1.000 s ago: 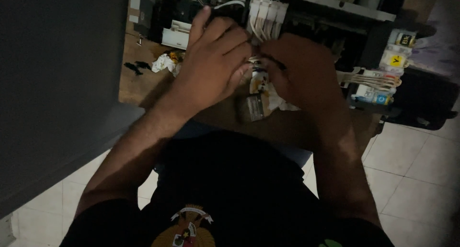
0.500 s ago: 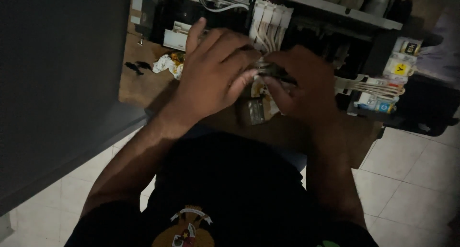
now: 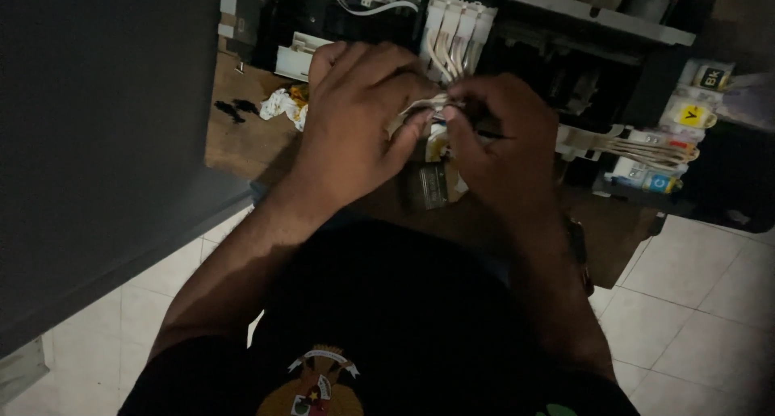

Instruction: The person works on the internal wiring of a disassembled printer. They use a screwdriver to loosen screws and remove a white ribbon cable, then reinsert and secure the cable back into its connector.

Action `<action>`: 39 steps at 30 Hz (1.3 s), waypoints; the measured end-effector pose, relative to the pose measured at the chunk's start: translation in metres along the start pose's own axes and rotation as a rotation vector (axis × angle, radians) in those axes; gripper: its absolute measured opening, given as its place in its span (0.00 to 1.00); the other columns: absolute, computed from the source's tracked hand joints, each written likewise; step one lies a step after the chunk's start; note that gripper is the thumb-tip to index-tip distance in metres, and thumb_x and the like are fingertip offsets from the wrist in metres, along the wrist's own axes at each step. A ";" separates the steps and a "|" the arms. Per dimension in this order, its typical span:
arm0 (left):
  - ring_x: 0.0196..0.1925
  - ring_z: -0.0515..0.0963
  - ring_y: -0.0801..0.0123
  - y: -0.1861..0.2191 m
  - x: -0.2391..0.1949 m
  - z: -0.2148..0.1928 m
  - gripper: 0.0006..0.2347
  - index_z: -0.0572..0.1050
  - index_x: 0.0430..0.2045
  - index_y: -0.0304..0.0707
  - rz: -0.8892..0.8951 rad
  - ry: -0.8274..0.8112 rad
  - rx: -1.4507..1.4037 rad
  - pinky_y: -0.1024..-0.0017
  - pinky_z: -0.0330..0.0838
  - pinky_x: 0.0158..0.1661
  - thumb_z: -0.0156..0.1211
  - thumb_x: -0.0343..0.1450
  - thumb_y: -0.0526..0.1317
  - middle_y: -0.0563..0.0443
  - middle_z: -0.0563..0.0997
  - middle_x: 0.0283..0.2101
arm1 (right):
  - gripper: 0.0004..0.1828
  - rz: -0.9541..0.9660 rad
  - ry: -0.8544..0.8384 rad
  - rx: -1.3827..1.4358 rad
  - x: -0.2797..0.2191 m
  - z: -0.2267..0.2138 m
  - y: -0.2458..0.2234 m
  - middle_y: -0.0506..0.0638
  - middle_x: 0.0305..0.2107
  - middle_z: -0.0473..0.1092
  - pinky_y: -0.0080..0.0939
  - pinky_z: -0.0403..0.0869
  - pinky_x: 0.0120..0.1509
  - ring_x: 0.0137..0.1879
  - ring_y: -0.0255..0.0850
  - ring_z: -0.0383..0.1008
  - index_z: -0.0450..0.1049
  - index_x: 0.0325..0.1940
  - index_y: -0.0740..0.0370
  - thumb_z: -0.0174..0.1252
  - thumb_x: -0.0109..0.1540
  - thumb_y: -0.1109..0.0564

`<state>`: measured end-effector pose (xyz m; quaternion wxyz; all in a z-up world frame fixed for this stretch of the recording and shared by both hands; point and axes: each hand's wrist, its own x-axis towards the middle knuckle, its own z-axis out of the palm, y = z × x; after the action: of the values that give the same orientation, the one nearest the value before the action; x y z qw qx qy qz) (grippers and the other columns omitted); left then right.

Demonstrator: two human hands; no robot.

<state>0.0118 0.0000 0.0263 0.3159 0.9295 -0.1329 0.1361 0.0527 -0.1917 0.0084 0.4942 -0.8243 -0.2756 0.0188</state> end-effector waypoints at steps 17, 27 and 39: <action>0.51 0.75 0.55 -0.006 -0.004 -0.003 0.12 0.79 0.45 0.36 -0.005 -0.055 -0.055 0.53 0.53 0.60 0.71 0.69 0.32 0.48 0.76 0.49 | 0.07 -0.016 -0.011 -0.044 0.002 0.000 -0.001 0.57 0.39 0.74 0.46 0.71 0.48 0.43 0.47 0.74 0.74 0.47 0.68 0.61 0.65 0.68; 0.34 0.61 0.63 -0.015 -0.042 0.041 0.09 0.68 0.20 0.47 0.128 0.532 0.238 0.64 0.51 0.43 0.60 0.70 0.42 0.52 0.69 0.28 | 0.13 -0.072 -0.068 -0.028 -0.002 -0.004 0.007 0.56 0.37 0.72 0.46 0.69 0.47 0.43 0.47 0.72 0.75 0.51 0.67 0.65 0.66 0.57; 0.18 0.79 0.76 0.013 -0.041 0.059 0.11 0.81 0.39 0.35 -0.828 0.275 -1.068 0.79 0.75 0.21 0.64 0.72 0.44 0.53 0.81 0.23 | 0.06 -0.071 -0.009 -0.068 -0.005 0.002 0.004 0.57 0.39 0.74 0.48 0.71 0.49 0.43 0.48 0.75 0.75 0.49 0.67 0.61 0.67 0.66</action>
<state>-0.0212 -0.0401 -0.0250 0.7706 0.5949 0.2255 0.0369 0.0492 -0.1940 0.0032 0.4651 -0.8301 -0.3074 -0.0047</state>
